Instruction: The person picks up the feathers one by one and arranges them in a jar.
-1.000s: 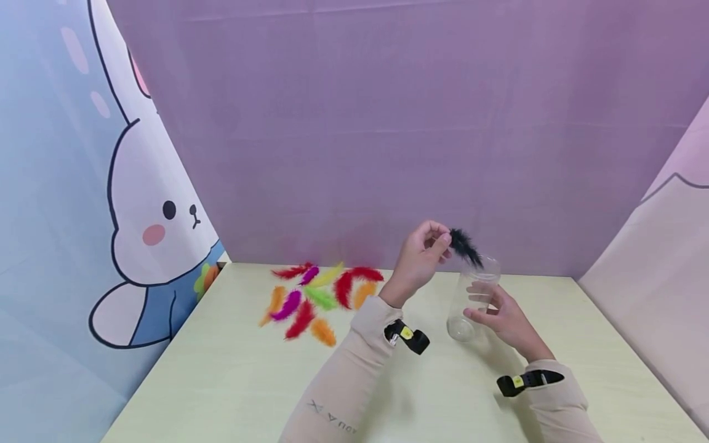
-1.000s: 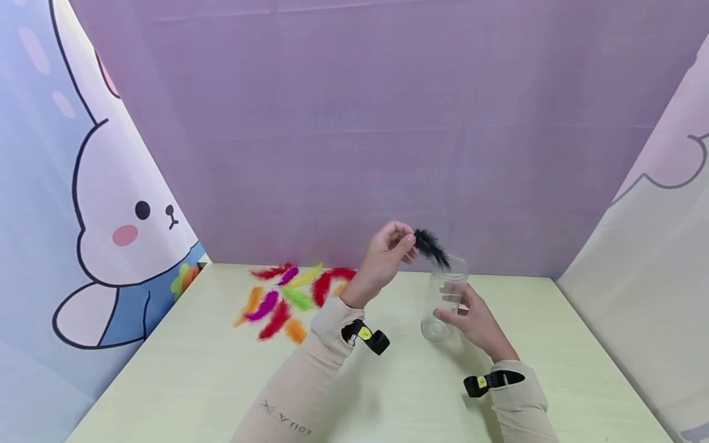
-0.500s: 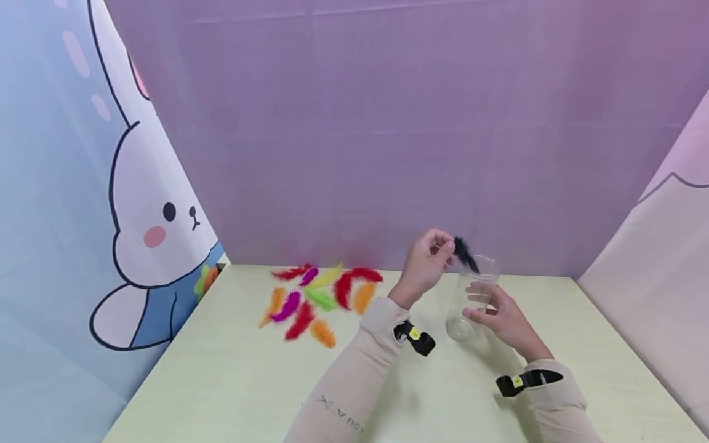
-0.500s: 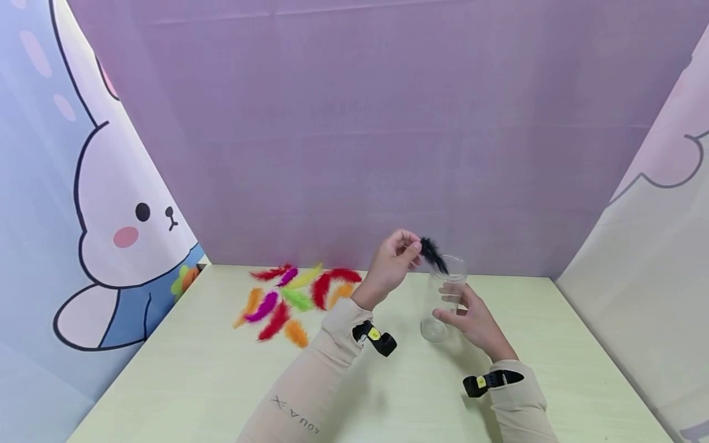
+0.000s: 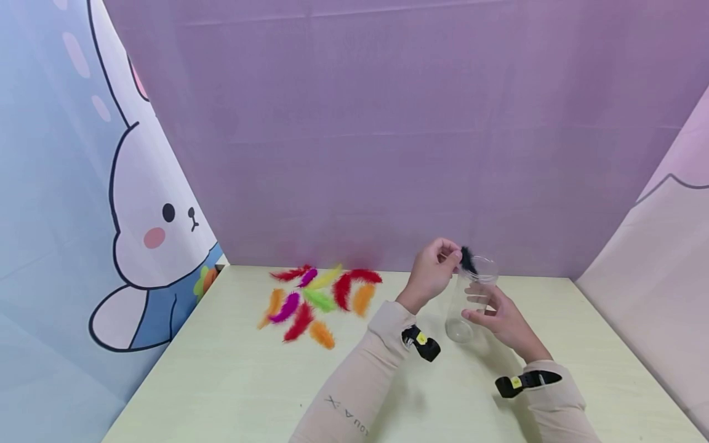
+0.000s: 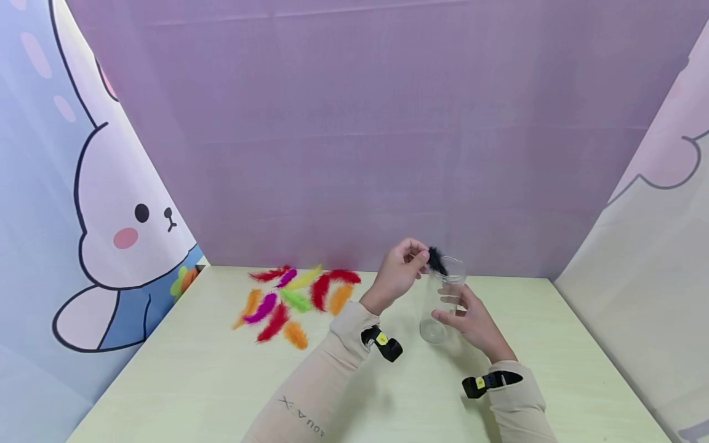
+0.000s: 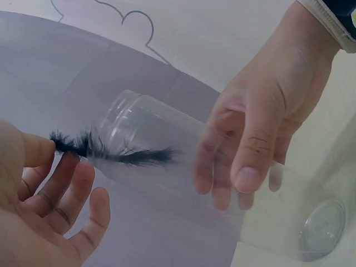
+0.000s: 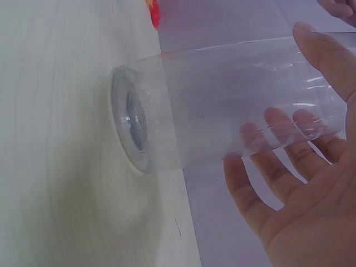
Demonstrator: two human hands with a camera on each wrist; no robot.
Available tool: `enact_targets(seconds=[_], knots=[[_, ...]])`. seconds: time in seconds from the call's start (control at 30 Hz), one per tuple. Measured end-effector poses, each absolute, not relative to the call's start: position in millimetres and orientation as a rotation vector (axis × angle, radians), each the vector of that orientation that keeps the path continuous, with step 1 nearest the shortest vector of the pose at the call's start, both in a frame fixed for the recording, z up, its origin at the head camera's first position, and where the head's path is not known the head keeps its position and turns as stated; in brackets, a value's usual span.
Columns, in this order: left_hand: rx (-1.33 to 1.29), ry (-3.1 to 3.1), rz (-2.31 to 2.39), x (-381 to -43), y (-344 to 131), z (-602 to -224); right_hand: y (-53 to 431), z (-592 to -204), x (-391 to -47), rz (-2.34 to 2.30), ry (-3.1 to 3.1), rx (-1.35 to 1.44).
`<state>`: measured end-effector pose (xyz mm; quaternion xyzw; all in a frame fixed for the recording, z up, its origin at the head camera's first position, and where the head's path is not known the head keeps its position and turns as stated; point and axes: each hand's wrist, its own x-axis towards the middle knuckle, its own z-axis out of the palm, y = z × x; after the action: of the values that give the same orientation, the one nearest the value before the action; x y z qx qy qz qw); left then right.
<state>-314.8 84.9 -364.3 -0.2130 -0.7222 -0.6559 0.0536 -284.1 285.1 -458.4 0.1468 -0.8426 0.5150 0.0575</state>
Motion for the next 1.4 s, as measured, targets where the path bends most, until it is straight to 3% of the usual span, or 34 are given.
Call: enact_targets(seconds=[0.77,1.4], knots=[[-0.556,-2.253,-1.931,-315.6,92.0,-376.2,285.2,-455.7,-283.4,1.585,-2.573,0.417],[-0.701,-2.253,-1.766,-316.1,90.1,-379.0,286.0,-459.5,-285.6,1.568,-2.574,0.414]])
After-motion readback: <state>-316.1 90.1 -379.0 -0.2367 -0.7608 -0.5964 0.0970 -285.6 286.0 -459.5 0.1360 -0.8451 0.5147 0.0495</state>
